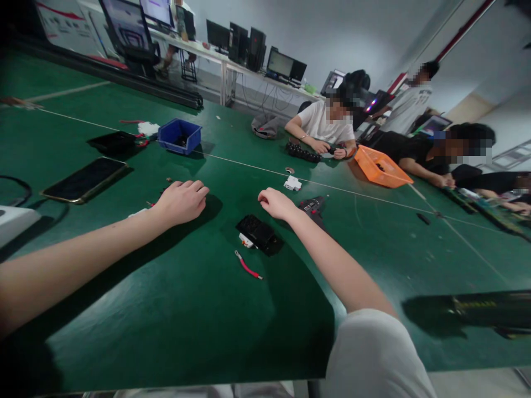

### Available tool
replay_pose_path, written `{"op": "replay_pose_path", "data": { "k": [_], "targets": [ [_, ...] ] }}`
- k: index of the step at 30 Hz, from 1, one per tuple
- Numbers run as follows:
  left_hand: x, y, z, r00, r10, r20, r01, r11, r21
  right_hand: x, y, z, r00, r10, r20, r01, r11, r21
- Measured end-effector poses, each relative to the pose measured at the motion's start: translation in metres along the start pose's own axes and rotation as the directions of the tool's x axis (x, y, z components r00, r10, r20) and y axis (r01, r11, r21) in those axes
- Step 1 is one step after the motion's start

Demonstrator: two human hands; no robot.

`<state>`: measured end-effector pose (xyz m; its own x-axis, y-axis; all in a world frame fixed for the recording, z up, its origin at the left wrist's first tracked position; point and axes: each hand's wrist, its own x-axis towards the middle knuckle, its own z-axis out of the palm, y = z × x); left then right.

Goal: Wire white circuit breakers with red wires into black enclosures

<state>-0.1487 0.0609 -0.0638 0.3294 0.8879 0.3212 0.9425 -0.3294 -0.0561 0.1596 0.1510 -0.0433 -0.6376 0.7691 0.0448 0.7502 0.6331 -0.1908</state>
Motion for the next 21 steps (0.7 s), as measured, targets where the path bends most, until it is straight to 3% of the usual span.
{"op": "replay_pose_path", "data": {
  "k": [7,12,18,21],
  "targets": [
    [0.001,-0.001,0.002,0.998,-0.066,0.005,0.066,0.998,0.007,-0.081,-0.022,0.004,0.997,0.016,-0.074,-0.005,0.988,0.152],
    [0.001,0.003,-0.002,0.998,-0.058,0.021,0.058,0.998,0.011,-0.128,-0.029,0.018,0.962,0.154,-0.228,-0.08,0.949,0.304],
    [0.001,0.007,-0.005,0.997,-0.052,0.061,0.044,0.992,0.119,-0.137,-0.029,0.03,0.93,0.202,-0.307,-0.045,0.892,0.45],
    [0.002,0.008,-0.006,0.996,-0.035,0.08,0.021,0.985,0.173,-0.136,-0.028,0.029,0.929,0.161,-0.333,-0.01,0.912,0.411]
  ]
}}
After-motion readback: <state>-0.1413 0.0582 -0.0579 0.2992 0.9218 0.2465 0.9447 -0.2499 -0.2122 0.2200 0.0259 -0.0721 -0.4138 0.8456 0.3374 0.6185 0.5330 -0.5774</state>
